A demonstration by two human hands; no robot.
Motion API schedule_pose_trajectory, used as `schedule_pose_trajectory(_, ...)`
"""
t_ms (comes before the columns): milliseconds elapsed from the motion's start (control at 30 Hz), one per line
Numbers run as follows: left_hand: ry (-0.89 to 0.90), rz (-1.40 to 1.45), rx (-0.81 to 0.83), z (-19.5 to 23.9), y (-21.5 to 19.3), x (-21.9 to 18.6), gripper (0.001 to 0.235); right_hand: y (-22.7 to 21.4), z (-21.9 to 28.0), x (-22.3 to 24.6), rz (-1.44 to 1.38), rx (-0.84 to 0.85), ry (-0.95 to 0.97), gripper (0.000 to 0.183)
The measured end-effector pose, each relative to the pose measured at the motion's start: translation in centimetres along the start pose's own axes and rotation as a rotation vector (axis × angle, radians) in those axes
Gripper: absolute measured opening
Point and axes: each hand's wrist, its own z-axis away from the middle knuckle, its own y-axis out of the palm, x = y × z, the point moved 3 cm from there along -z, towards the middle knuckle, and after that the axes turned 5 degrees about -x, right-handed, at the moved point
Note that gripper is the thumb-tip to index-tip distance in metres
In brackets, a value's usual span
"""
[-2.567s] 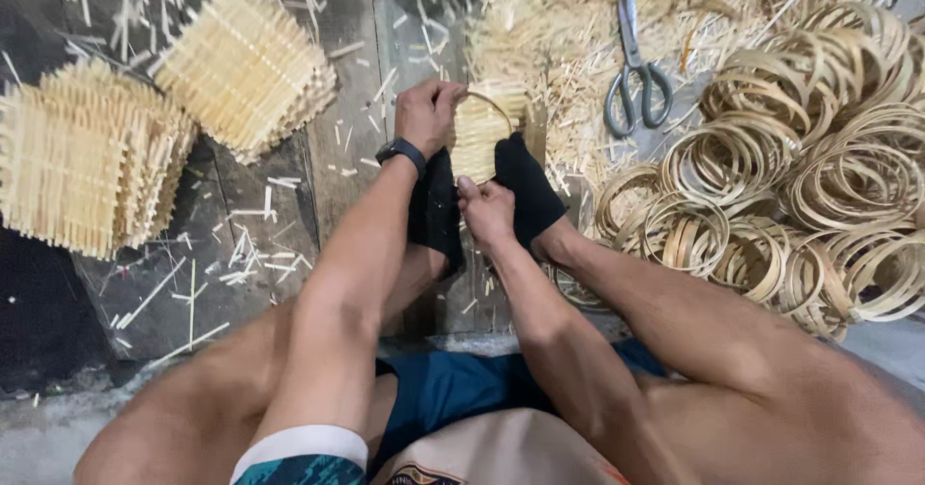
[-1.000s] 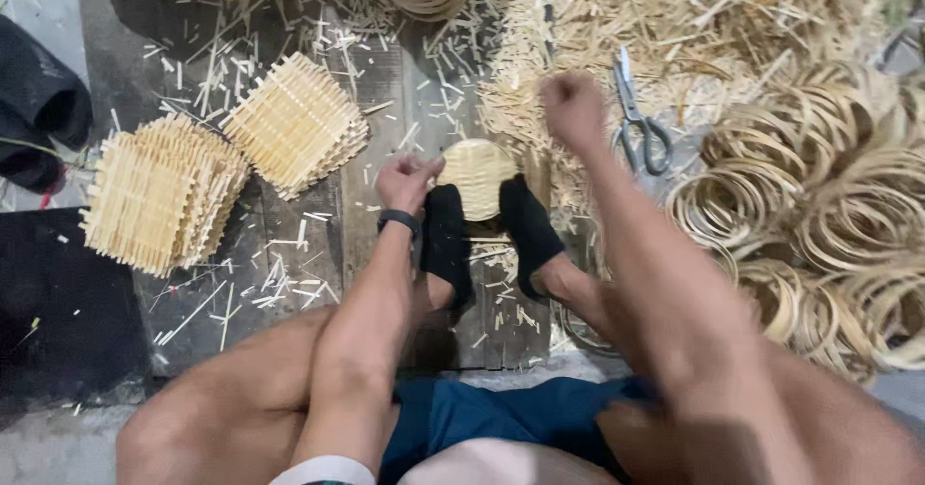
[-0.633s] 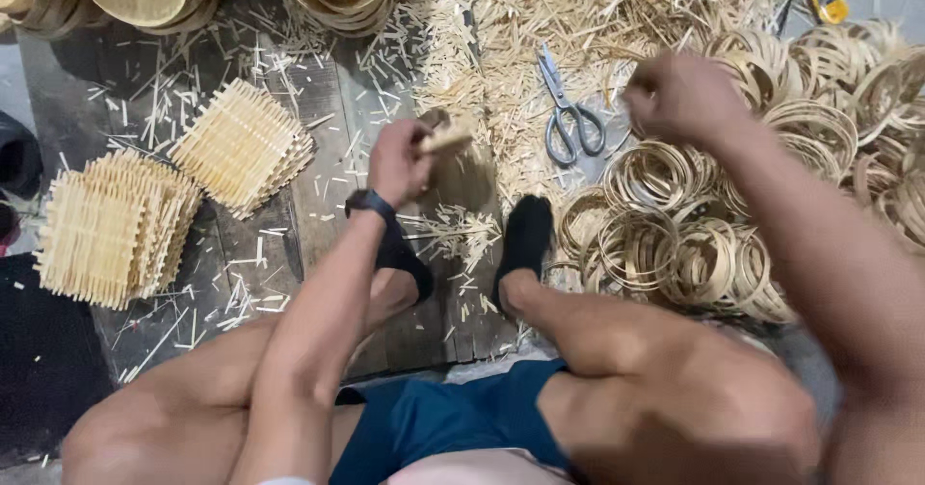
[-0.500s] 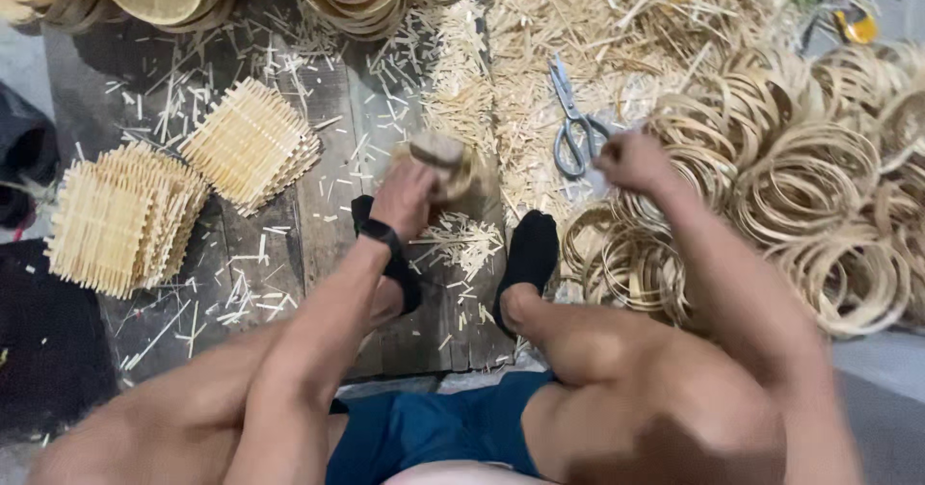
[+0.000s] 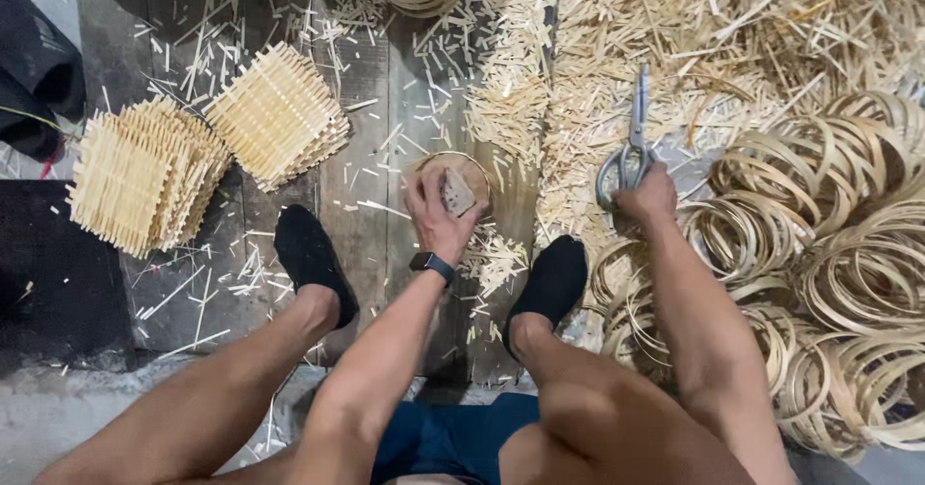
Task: The person sits on the floor and assembles small round bamboo baskets. They place a woven bamboo base on a wooden block, fit a circular bamboo rim around it, and use shears to trim excess material. The finished baskets are stacked nearby.
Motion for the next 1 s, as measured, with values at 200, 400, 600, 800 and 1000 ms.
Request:
schedule_pose_trajectory(200,0.336,0.095,0.132,-0.2,-1.3,0.2,0.077,-3.3,5.1,5.3,-0.443,0.234,0.138,0.051)
schedule_pose_trajectory(400,0.421,0.076,0.348,-1.5,-0.3,0.9,0.079,-6.5,11.5,11.1,0.022,0.031,-0.275,0.048)
schedule_pose_trajectory(600,0.198,0.132,0.223,0.1,-0.3,0.7,0.089,-4.8,12.2,14.8,0.286,-0.13,-0.716,0.056)
schedule_pose_trajectory(800,0.256,0.102,0.268,0.5,0.6,0.9,0.085,-0.8,9.4,13.5,0.584,0.053,-0.623,0.032)
schedule_pose_trajectory(1000,0.271,0.22,0.415,-0.9,-0.3,1.2,0.077,-2.8,8.6,11.5,0.489,-0.05,-0.734,0.035)
